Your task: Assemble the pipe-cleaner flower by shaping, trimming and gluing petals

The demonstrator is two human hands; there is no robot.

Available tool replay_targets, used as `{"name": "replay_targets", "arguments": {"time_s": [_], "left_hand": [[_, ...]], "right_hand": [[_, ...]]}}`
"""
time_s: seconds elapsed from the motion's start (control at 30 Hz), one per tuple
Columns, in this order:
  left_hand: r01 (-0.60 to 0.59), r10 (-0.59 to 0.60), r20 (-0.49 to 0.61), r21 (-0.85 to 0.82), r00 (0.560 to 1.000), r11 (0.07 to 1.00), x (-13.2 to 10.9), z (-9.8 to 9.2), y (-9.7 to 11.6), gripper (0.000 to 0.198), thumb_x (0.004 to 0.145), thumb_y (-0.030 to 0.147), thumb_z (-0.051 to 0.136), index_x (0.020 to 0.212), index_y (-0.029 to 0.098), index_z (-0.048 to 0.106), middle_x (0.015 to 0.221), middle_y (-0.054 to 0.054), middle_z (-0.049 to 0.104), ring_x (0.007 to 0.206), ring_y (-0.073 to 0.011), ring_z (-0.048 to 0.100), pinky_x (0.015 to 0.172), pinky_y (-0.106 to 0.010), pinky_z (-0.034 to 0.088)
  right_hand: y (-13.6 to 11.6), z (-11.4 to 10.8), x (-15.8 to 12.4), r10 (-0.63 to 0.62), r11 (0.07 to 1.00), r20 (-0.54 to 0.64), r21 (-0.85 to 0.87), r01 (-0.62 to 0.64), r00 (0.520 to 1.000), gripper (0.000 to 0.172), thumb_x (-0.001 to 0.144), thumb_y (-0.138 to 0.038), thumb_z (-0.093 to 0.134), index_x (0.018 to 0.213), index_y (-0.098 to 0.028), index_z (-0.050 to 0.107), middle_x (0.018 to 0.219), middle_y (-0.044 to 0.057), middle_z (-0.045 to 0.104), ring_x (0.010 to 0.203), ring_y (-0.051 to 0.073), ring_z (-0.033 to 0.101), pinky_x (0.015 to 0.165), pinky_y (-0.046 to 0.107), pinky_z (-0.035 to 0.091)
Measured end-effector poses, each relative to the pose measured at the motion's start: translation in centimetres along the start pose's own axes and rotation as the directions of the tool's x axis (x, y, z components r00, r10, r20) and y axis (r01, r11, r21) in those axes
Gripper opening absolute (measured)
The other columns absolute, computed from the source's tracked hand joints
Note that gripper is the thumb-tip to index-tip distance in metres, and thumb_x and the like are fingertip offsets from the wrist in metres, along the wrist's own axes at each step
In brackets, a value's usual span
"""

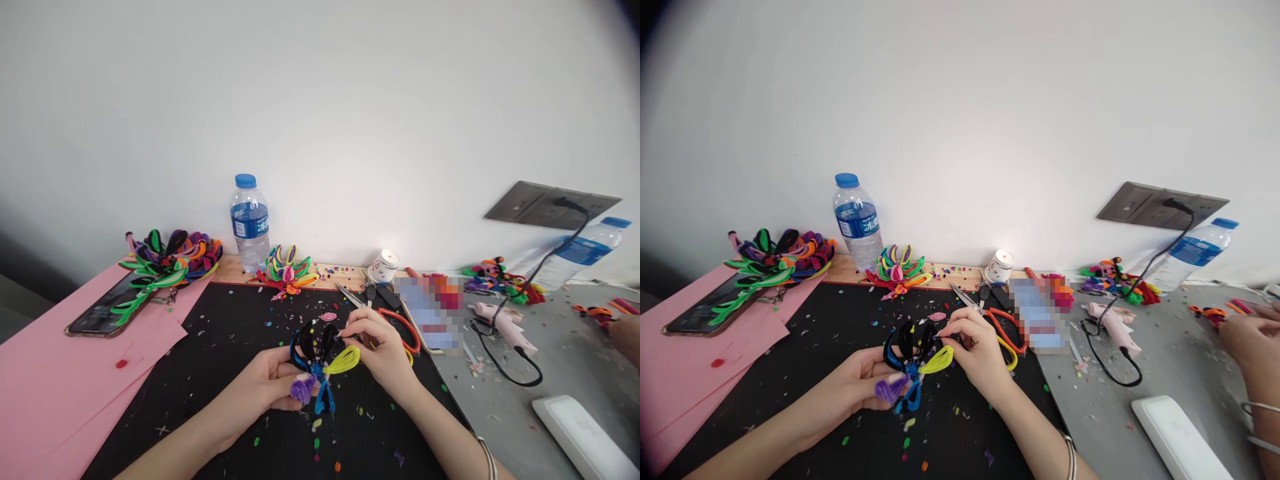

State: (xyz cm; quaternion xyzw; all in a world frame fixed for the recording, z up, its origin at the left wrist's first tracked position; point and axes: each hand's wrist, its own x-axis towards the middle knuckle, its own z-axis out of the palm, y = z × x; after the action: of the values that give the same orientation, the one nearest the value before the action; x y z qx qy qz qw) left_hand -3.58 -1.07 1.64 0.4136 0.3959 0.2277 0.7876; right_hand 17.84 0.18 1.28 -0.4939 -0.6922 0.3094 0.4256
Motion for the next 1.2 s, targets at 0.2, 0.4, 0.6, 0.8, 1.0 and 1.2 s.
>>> {"name": "replay_targets", "arguments": {"time_s": [0.2,0.4,0.6,0.8,1.0,1.2], "left_hand": [[-0.002,0.002,-0.027,-0.009,1.000,1.000,0.0,-0.1,0.1,0.040,0.069,0.031,0.065,0.106,0.020,0.057,0.085,-0.004,0.067,0.079,-0.0147,0.059,0.071,-0.023,0.043],[0.028,-0.028,-0.003,0.028,1.000,0.999,-0.3,0.2,0.9,0.040,0.069,0.033,0.064,0.107,0.020,0.058,0.083,-0.003,0.067,0.080,-0.0143,0.059,0.073,-0.023,0.043],[0.047,-0.048,0.009,0.054,0.999,0.997,-0.6,0.6,1.4,0.041,0.068,0.032,0.065,0.106,0.019,0.057,0.084,-0.004,0.067,0.081,-0.0146,0.059,0.073,-0.024,0.043],[-0.002,0.003,-0.024,0.053,1.000,0.999,0.1,0.1,-0.1,0.041,0.067,0.039,0.065,0.102,0.019,0.058,0.081,-0.003,0.066,0.071,-0.0135,0.059,0.068,-0.023,0.044],[-0.021,0.024,-0.034,0.070,0.999,0.997,0.2,0.0,-0.3,0.040,0.069,0.040,0.062,0.103,0.019,0.058,0.087,-0.005,0.066,0.079,-0.0153,0.059,0.071,-0.025,0.044],[-0.025,0.027,-0.024,0.067,0.999,0.997,0.1,0.1,-0.1,0.043,0.069,0.038,0.063,0.107,0.019,0.056,0.084,-0.004,0.066,0.076,-0.0141,0.059,0.070,-0.024,0.045]], "right_hand": [[-0.1,-0.1,0.0,-0.006,1.000,-0.004,-0.013,0.005,1.000,0.008,0.075,-0.018,0.056,0.073,-0.020,0.063,0.085,0.004,0.051,0.058,0.009,0.042,0.045,0.023,0.032],[-0.2,-0.2,0.0,-0.008,1.000,0.004,-0.022,0.008,1.000,0.007,0.075,-0.019,0.056,0.075,-0.020,0.063,0.085,0.004,0.051,0.057,0.009,0.041,0.046,0.023,0.033],[-0.2,-0.2,-0.1,0.003,1.000,0.008,-0.023,-0.003,1.000,0.006,0.075,-0.017,0.058,0.073,-0.020,0.062,0.085,0.003,0.051,0.055,0.009,0.039,0.047,0.023,0.032],[0.1,0.0,-0.1,0.000,1.000,0.000,-0.012,0.000,1.000,0.005,0.074,-0.019,0.058,0.071,-0.019,0.062,0.084,0.003,0.051,0.055,0.009,0.039,0.046,0.023,0.033],[0.0,-0.2,0.0,0.070,0.995,-0.004,0.070,-0.069,0.998,0.011,0.072,-0.019,0.060,0.082,-0.019,0.056,0.085,0.002,0.057,0.053,0.008,0.042,0.044,0.022,0.034],[0.0,0.0,0.1,0.235,0.934,0.108,0.251,-0.255,0.966,0.020,0.073,-0.019,0.058,0.092,-0.019,0.052,0.082,0.004,0.068,0.068,0.014,0.060,0.056,0.026,0.045]]}}
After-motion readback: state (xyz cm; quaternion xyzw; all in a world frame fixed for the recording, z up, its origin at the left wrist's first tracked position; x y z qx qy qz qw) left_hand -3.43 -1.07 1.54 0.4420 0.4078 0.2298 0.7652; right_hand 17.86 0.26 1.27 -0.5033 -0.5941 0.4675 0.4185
